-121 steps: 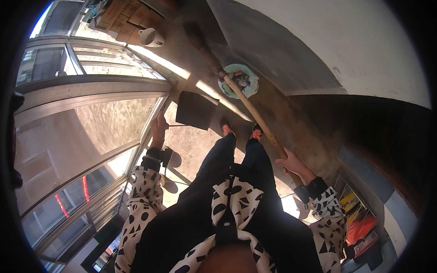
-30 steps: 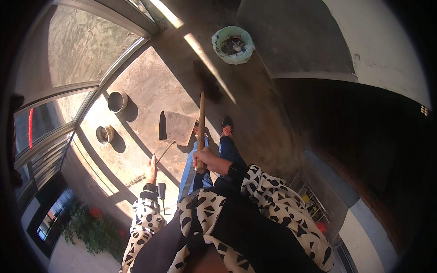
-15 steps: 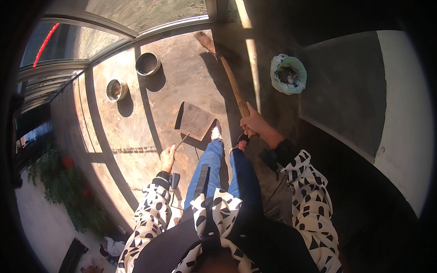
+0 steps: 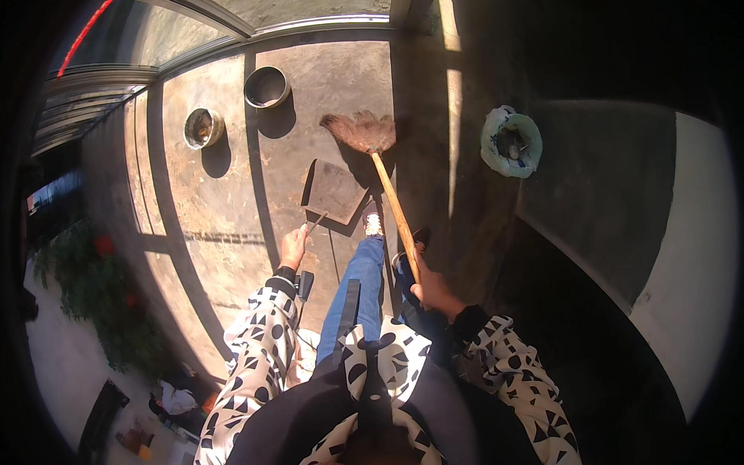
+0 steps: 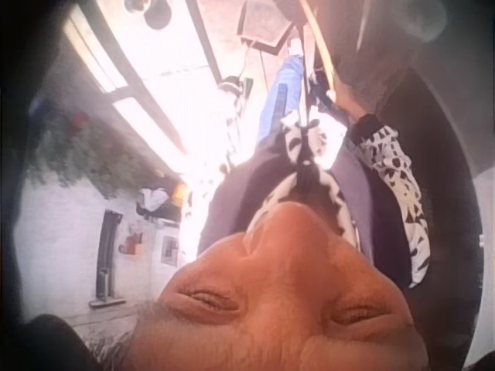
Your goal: The person sweeps a concrete floor with a broom and dustpan, moving debris into the dustpan and then into a trash bag. They walk through a room and onto a balcony, sweeping different areas and collecting dirt.
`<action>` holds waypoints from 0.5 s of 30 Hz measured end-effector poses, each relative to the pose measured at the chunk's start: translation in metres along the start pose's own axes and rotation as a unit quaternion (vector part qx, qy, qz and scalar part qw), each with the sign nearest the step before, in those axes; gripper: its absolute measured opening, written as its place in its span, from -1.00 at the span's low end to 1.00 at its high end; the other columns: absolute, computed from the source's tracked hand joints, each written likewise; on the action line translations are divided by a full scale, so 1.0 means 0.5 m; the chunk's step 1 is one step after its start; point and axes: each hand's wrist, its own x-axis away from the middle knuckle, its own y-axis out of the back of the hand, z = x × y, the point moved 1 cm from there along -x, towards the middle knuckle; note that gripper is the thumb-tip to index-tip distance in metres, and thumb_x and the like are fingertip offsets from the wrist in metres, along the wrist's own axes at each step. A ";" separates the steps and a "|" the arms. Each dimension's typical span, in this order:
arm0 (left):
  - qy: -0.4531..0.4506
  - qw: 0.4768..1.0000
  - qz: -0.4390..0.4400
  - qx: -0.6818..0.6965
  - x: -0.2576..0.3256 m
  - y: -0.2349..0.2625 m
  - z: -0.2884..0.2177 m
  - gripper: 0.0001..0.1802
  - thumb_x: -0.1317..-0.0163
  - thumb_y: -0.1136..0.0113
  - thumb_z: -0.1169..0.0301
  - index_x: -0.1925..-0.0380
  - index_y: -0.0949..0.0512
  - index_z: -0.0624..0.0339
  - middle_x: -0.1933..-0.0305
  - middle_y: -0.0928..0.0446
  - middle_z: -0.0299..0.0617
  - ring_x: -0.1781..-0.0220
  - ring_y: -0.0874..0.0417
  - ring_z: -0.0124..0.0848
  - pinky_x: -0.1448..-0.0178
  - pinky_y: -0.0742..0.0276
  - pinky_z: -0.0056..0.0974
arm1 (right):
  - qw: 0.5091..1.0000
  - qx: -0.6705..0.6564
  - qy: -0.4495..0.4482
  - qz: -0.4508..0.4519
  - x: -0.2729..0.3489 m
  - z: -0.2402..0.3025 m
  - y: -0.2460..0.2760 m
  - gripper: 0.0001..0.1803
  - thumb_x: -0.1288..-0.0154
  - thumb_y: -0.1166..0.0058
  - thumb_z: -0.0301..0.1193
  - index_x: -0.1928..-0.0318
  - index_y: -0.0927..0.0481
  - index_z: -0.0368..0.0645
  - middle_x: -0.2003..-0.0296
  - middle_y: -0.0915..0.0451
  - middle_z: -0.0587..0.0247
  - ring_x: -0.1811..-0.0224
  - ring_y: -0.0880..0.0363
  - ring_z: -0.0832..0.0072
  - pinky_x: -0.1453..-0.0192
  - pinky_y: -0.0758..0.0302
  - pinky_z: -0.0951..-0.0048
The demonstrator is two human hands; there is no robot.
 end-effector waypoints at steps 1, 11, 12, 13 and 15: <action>0.008 1.000 0.002 0.002 -0.002 -0.001 0.001 -0.43 -0.24 0.02 0.00 0.68 -0.41 0.32 0.73 -0.29 -0.16 0.60 -0.29 -0.39 0.43 -0.28 -0.20 | 0.999 0.031 -0.014 0.034 0.034 -0.018 -0.001 0.03 0.07 -0.06 -0.52 -0.38 0.23 0.16 0.40 -0.56 -0.20 0.61 -0.58 0.18 0.50 -0.53 0.28; 0.041 0.989 0.064 0.123 0.054 0.007 0.066 -0.42 -0.24 0.04 -0.05 0.72 -0.42 0.23 0.79 -0.31 -0.27 0.73 -0.34 -0.50 0.58 -0.26 -0.33 | 0.998 -0.024 -0.025 0.049 0.164 0.102 0.164 -0.03 0.14 0.01 -0.57 -0.38 0.02 0.17 0.42 -0.53 0.09 0.63 -0.52 0.46 0.52 -0.49 0.49; 0.068 0.986 0.074 0.130 0.063 0.013 0.077 -0.42 -0.24 0.04 -0.05 0.72 -0.41 0.22 0.79 -0.31 -0.28 0.73 -0.34 -0.49 0.58 -0.26 -0.34 | 0.998 -0.044 0.018 0.046 0.132 0.121 0.169 -0.02 0.13 0.02 -0.60 -0.38 0.04 0.18 0.42 -0.52 0.13 0.69 -0.48 0.52 0.57 -0.48 0.51; 0.088 0.985 0.069 0.132 0.071 0.017 0.085 -0.43 -0.25 0.03 -0.02 0.75 -0.38 0.20 0.80 -0.28 -0.30 0.74 -0.34 -0.50 0.60 -0.27 -0.35 | 1.000 0.002 0.024 0.002 0.086 0.141 0.166 -0.02 0.15 -0.01 -0.56 -0.37 0.02 0.16 0.41 -0.54 0.01 0.57 -0.55 0.39 0.45 -0.50 0.43; 0.089 0.978 0.055 0.178 0.079 0.023 0.097 -0.45 -0.26 0.03 -0.01 0.72 -0.39 0.21 0.78 -0.29 -0.30 0.74 -0.34 -0.50 0.60 -0.27 -0.35 | 0.997 0.023 0.061 -0.052 -0.010 0.186 0.164 -0.02 0.17 -0.07 -0.51 -0.37 0.00 0.15 0.38 -0.56 -0.13 0.43 -0.61 0.24 0.32 -0.52 0.34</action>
